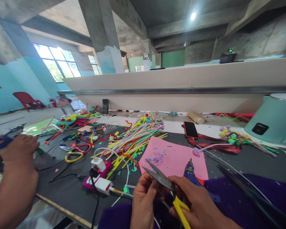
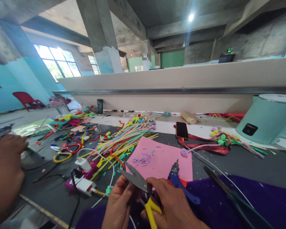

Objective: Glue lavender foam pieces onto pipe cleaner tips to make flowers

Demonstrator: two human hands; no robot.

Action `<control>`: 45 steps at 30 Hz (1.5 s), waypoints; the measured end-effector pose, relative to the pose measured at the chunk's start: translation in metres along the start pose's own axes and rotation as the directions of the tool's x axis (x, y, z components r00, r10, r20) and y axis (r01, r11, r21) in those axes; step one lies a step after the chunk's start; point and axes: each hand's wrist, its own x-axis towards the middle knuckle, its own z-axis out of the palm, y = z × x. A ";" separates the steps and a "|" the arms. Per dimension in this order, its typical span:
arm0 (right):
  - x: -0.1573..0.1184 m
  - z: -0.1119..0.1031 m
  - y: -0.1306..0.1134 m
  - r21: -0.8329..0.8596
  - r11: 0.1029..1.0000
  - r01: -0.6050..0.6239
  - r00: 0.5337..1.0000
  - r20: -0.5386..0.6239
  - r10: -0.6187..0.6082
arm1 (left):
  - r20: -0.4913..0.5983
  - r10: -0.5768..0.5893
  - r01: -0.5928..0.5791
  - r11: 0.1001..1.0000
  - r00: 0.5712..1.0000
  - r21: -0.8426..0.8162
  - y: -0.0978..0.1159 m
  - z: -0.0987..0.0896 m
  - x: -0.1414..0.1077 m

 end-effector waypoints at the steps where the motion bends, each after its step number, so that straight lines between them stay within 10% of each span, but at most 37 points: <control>1: 0.000 0.000 0.000 -0.006 1.000 -0.002 1.000 -0.001 0.002 | -0.015 0.009 -0.009 1.000 1.000 0.003 0.000 0.000 0.000; 19: 0.000 0.003 0.005 -0.003 1.000 -0.011 0.999 -0.040 0.011 | -0.037 0.041 -0.039 0.998 0.998 0.043 0.000 -0.003 0.002; 34: 0.003 0.007 -0.006 0.412 0.898 -0.152 0.988 0.091 0.125 | 0.053 -0.251 0.257 0.953 0.966 -0.164 0.004 -0.015 0.005; 45: 0.002 0.005 -0.003 0.520 0.840 -0.154 0.988 0.101 0.119 | 0.080 -0.130 0.130 0.991 0.988 -0.001 0.008 -0.015 0.004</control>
